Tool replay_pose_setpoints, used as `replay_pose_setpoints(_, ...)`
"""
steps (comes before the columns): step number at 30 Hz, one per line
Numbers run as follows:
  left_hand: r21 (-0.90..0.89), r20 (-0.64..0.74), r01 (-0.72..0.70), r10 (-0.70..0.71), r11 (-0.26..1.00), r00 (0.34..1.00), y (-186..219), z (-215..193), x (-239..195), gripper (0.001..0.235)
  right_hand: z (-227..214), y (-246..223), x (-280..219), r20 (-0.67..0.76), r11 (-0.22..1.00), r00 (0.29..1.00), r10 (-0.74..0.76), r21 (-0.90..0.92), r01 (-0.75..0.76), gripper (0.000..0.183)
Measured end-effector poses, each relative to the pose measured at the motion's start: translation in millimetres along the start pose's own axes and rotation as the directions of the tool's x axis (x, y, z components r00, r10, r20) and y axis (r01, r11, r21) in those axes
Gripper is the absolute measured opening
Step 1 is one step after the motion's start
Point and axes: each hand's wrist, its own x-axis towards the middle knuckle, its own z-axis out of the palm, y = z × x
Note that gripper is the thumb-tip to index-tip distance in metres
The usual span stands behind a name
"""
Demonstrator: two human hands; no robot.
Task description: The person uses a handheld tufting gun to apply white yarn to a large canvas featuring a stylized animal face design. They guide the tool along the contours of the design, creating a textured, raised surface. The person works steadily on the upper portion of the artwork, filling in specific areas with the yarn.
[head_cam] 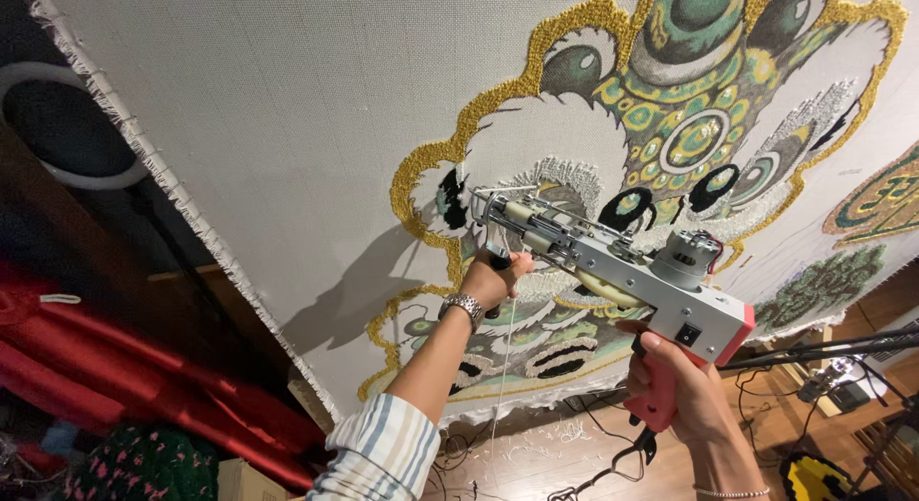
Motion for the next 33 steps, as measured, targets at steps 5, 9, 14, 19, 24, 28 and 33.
replay_pose_setpoints(5,-0.093,0.028,0.086,-0.084,0.992,0.996,-11,-2,-8,0.03,4,3,-2,0.006,0.998,0.998,0.06,-0.016,-0.06,0.05)
replay_pose_setpoints(9,-0.09,0.034,0.072,-0.069,0.993,0.997,-24,-1,-5,0.029,8,4,-4,-0.024,0.989,0.99,0.142,-0.028,-0.143,0.049)
replay_pose_setpoints(14,-0.063,0.044,0.07,-0.067,0.996,0.997,-36,-2,-1,0.025,13,6,-1,-0.004,0.988,0.988,0.154,-0.024,-0.154,0.048)
replay_pose_setpoints(19,-0.031,0.041,0.114,-0.113,0.993,0.993,-41,-8,4,0.023,22,5,4,-0.022,0.984,0.985,0.17,-0.045,-0.171,0.048)
replay_pose_setpoints(24,-0.048,0.048,0.116,-0.113,0.992,0.992,-44,-10,7,0.024,26,6,7,-0.03,0.986,0.988,0.154,-0.067,-0.156,0.048)
replay_pose_setpoints(28,-0.006,0.044,0.073,-0.072,0.997,0.996,-45,-15,13,0.023,34,5,9,-0.089,0.98,0.982,0.168,-0.09,-0.176,0.048)
replay_pose_setpoints(33,-0.047,0.042,0.086,-0.084,0.995,0.996,-52,-19,25,0.021,45,2,14,-0.094,0.981,0.98,0.175,-0.069,-0.182,0.045)
